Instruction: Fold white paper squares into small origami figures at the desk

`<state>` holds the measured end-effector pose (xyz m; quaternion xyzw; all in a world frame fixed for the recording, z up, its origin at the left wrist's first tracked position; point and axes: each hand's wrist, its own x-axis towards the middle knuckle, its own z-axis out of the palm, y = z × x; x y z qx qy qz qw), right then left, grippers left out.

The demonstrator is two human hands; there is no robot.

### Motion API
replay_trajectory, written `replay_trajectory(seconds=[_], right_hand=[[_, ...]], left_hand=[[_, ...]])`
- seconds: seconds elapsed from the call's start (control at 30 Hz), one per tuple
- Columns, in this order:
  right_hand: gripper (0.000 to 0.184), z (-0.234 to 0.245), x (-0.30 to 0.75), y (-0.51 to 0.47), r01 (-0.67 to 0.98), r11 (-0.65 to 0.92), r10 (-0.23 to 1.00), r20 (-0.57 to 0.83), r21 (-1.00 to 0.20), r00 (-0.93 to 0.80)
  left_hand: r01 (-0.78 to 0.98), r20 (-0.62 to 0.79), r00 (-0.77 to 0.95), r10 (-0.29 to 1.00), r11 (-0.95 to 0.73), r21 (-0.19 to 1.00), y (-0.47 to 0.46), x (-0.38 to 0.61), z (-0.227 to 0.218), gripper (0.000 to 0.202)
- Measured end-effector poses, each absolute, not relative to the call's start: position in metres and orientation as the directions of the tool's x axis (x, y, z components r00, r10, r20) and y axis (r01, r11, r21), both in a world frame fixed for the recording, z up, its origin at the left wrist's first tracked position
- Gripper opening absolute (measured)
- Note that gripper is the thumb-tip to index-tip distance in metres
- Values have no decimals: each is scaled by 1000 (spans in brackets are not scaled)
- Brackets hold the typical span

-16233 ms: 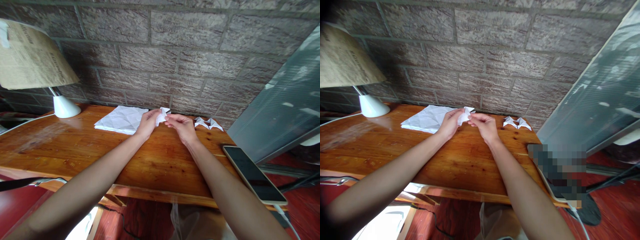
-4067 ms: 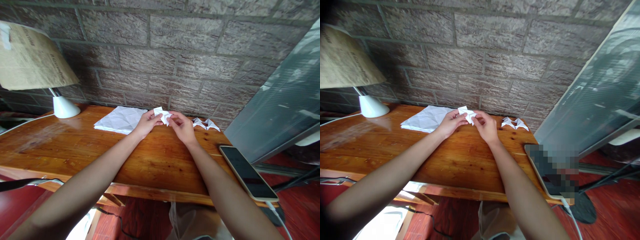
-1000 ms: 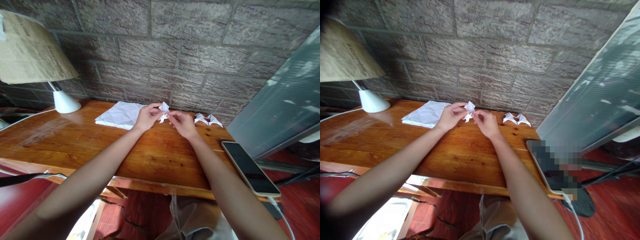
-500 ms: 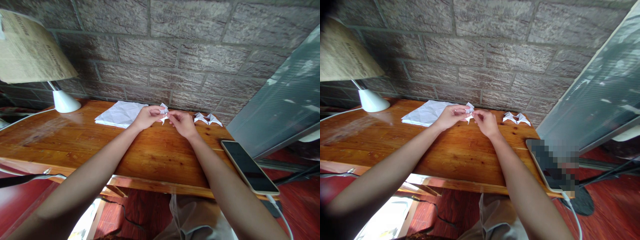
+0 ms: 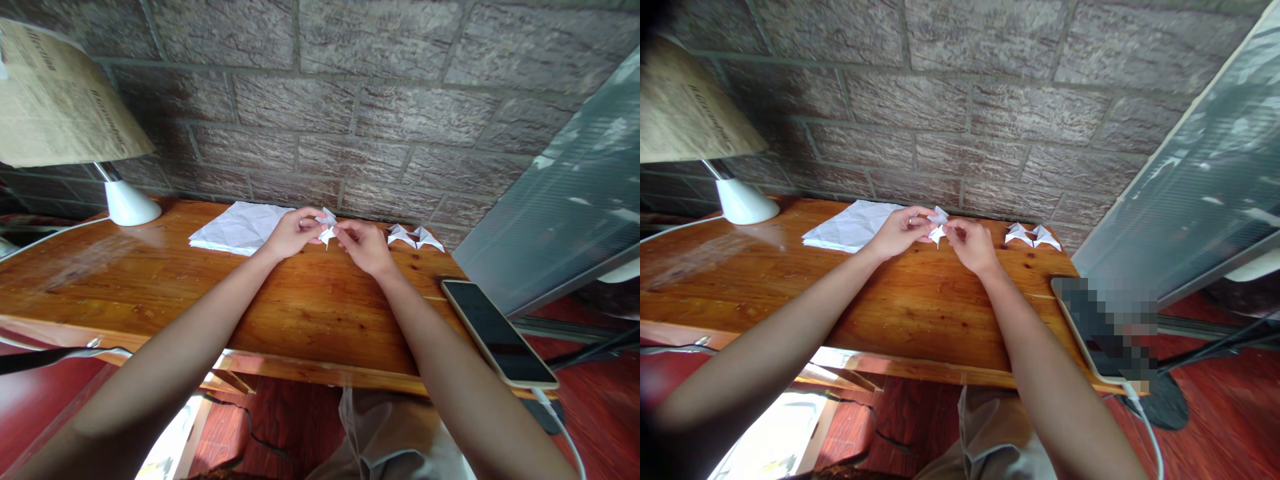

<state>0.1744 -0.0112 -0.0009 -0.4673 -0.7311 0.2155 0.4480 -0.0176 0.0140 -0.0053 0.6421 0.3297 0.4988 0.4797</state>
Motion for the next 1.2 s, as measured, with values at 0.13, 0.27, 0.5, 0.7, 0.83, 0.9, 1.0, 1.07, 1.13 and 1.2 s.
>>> replay_trajectory(seconds=[0.13,0.27,0.5,0.7,0.83,0.9,1.0,1.07,1.13,1.2], right_hand=[[21,0,174,-11,492,461,882,445,-738,-157],[21,-1,174,-11,478,468,878,452,-743,-156],[23,-5,175,-9,451,462,882,449,-764,-144],[33,-7,175,-4,352,421,906,405,-836,-122],[45,-5,175,-5,307,384,923,363,-871,-125],[48,-3,175,-6,292,371,928,345,-882,-138],[49,-1,174,-8,266,361,931,331,-894,-151],[48,-1,174,-9,239,348,935,317,-906,-160],[48,0,174,-9,211,326,941,294,-921,-169],[48,1,174,-10,185,304,946,273,-935,-173]], left_hand=[[-48,343,280,897,-343,938,14,-17,-7,48],[-29,375,273,886,-382,924,14,-15,-8,47],[-6,391,263,882,-404,915,17,-14,-11,46],[-69,336,266,903,-330,941,14,-16,-6,53],[-120,274,243,930,-252,960,11,-16,-3,57],[-142,254,224,941,-226,964,10,-16,-3,57],[-164,230,210,950,-198,966,10,-16,-2,57],[-170,222,207,953,-188,967,9,-16,-2,57],[-172,218,207,954,-184,968,9,-17,-1,58],[-172,218,217,952,-182,968,8,-17,0,59]])
